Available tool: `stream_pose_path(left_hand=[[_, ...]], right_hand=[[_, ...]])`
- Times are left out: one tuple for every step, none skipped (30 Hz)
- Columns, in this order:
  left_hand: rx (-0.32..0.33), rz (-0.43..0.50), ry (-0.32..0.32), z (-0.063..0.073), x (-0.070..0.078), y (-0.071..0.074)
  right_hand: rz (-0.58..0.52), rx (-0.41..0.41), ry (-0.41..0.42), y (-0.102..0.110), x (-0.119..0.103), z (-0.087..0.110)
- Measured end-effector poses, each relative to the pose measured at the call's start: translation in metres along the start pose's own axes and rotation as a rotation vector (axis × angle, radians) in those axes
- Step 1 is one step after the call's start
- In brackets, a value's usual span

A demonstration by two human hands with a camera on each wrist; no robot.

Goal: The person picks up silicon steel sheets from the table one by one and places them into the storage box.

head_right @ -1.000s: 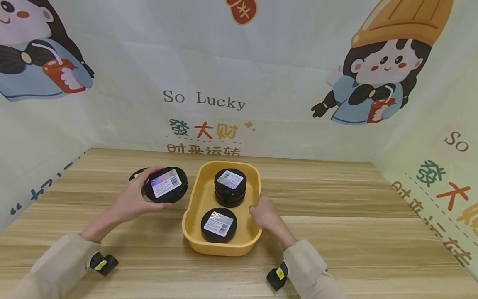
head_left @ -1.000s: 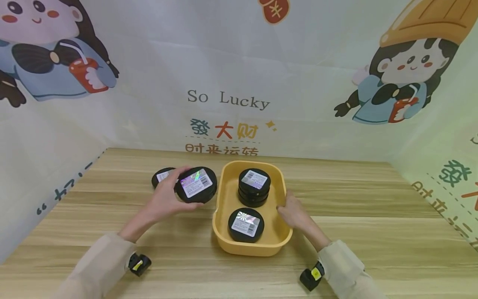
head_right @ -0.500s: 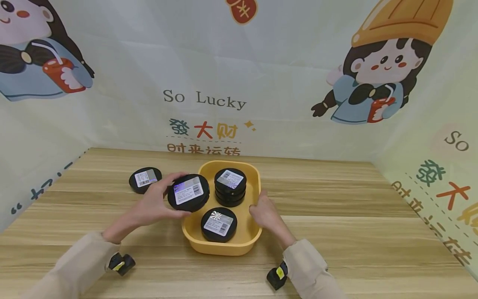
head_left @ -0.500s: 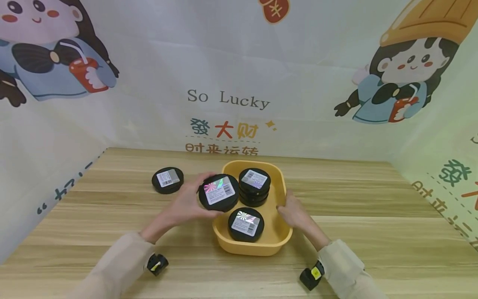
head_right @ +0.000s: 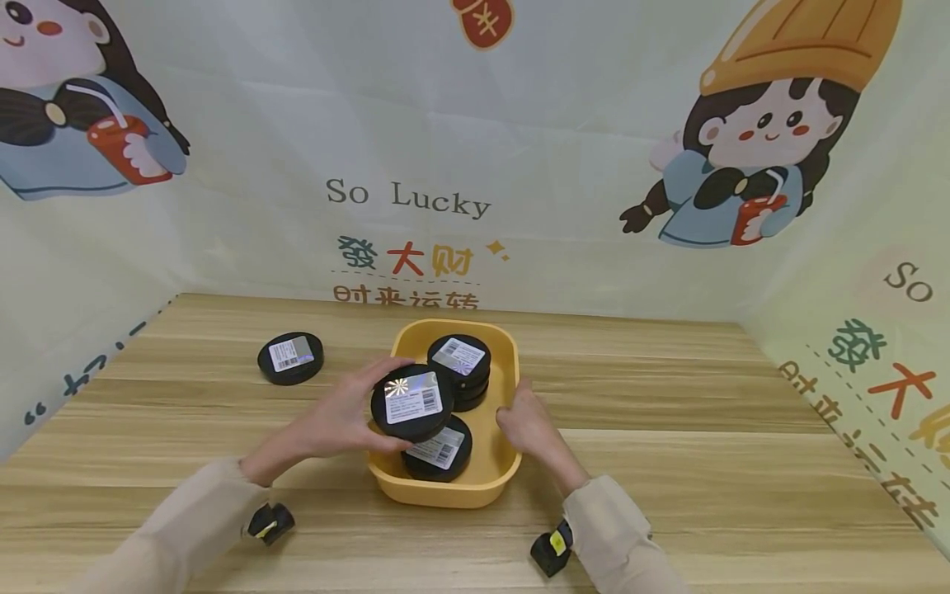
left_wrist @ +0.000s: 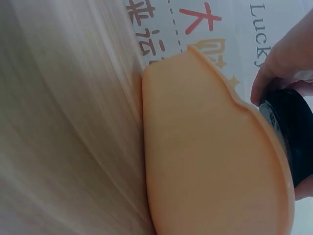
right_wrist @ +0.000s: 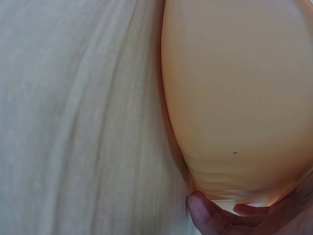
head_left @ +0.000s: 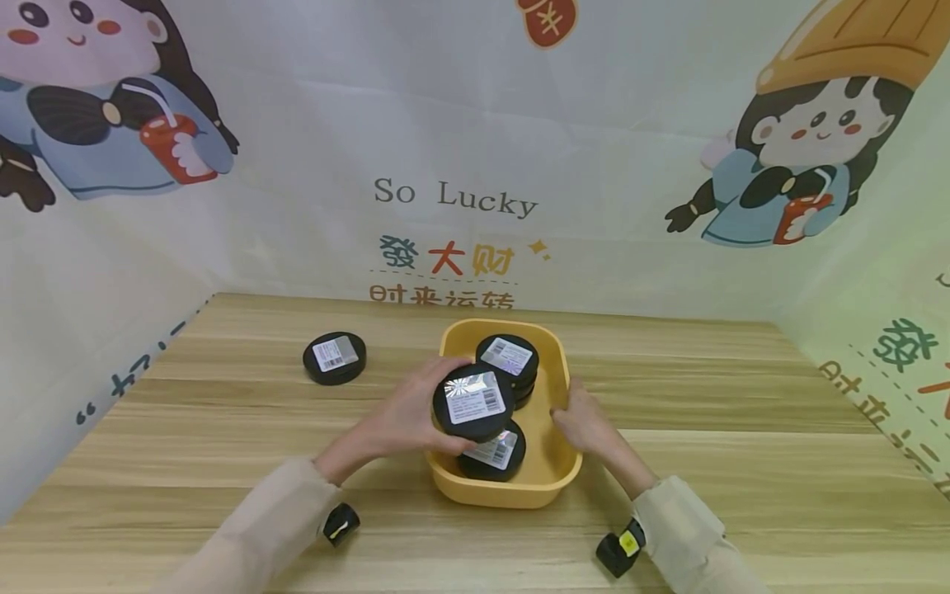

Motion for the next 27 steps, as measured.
stream_pose_path(left_hand=[[-0.009,-0.003,0.002,0.0,0.001,-0.001],[-0.018,-0.008,0.004,-0.001,0.002,-0.002],[-0.023,-0.018,-0.004,-0.001,0.003,-0.003],[-0.03,-0.024,-0.009,-0.002,0.003,-0.004],[-0.034,-0.032,-0.017,-0.002,0.004,-0.005],[-0.038,-0.038,-0.03,-0.003,0.004,-0.006],[-0.041,-0.049,-0.043,-0.003,0.005,-0.007],[-0.043,-0.056,-0.058,-0.004,0.005,-0.008],[-0.043,-0.068,-0.07,-0.005,0.005,-0.009],[-0.046,-0.076,-0.076,-0.005,0.005,-0.01],[-0.049,-0.083,-0.082,-0.005,0.005,-0.01],[-0.053,-0.091,-0.085,-0.006,0.005,-0.011],[-0.059,-0.1,-0.084,-0.006,0.006,-0.012],[-0.067,-0.104,-0.082,-0.006,0.006,-0.013],[-0.075,-0.11,-0.079,-0.007,0.007,-0.014],[-0.084,-0.115,-0.078,-0.007,0.007,-0.014],[-0.092,-0.123,-0.077,-0.007,0.007,-0.015],[-0.104,-0.126,-0.073,-0.007,0.008,-0.016],[-0.117,-0.13,-0.069,-0.008,0.008,-0.017],[-0.127,-0.136,-0.068,-0.008,0.008,-0.018],[-0.136,-0.143,-0.068,-0.008,0.008,-0.019],[-0.146,-0.15,-0.067,-0.008,0.008,-0.019],[-0.156,-0.157,-0.065,-0.009,0.008,-0.02],[-0.166,-0.163,-0.063,-0.009,0.008,-0.021],[-0.176,-0.17,-0.062,-0.009,0.008,-0.021],[-0.184,-0.176,-0.058,-0.009,0.008,-0.022],[-0.191,-0.186,-0.058,-0.009,0.008,-0.022]], right_hand=[[0.003,0.001,0.001,0.001,-0.003,0.001],[0.003,0.0,-0.004,0.003,-0.006,0.002],[-0.011,-0.016,-0.029,0.006,-0.012,0.004],[-0.008,-0.018,-0.03,0.007,-0.014,0.004],[-0.005,-0.02,-0.03,0.007,-0.016,0.005],[-0.001,-0.021,-0.028,0.008,-0.017,0.005],[0.002,-0.02,-0.028,0.008,-0.017,0.006],[0.002,-0.02,-0.025,0.008,-0.017,0.005],[0.002,-0.019,-0.023,0.007,-0.017,0.005],[0.001,-0.018,-0.022,0.007,-0.016,0.005],[0.001,-0.015,-0.021,0.007,-0.015,0.005],[0.0,-0.015,-0.02,0.006,-0.014,0.005],[0.0,-0.016,-0.021,0.006,-0.014,0.005],[-0.003,-0.017,-0.022,0.006,-0.014,0.005],[-0.005,-0.017,-0.025,0.006,-0.014,0.005],[-0.008,-0.018,-0.027,0.006,-0.014,0.005],[-0.01,-0.019,-0.029,0.006,-0.014,0.005],[-0.013,-0.018,-0.03,0.006,-0.014,0.005],[-0.015,-0.018,-0.032,0.007,-0.014,0.005],[-0.018,-0.018,-0.033,0.007,-0.015,0.005],[-0.013,-0.019,-0.034,0.007,-0.015,0.005],[-0.009,-0.02,-0.034,0.007,-0.015,0.005],[-0.003,-0.021,-0.035,0.007,-0.015,0.005],[0.002,-0.022,-0.034,0.007,-0.015,0.005],[0.004,-0.023,-0.035,0.007,-0.015,0.005],[0.007,-0.024,-0.034,0.006,-0.014,0.005],[0.009,-0.024,-0.034,0.006,-0.014,0.004]])
Point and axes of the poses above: each hand's wrist, its own z-axis away from the middle knuckle, its own y-axis out of the back of the hand, x = y × z, the point moved 2 cm from there along -z, towards the middle knuckle, and after that the axes turned 14 degrees about y, right-handed, at the moved point
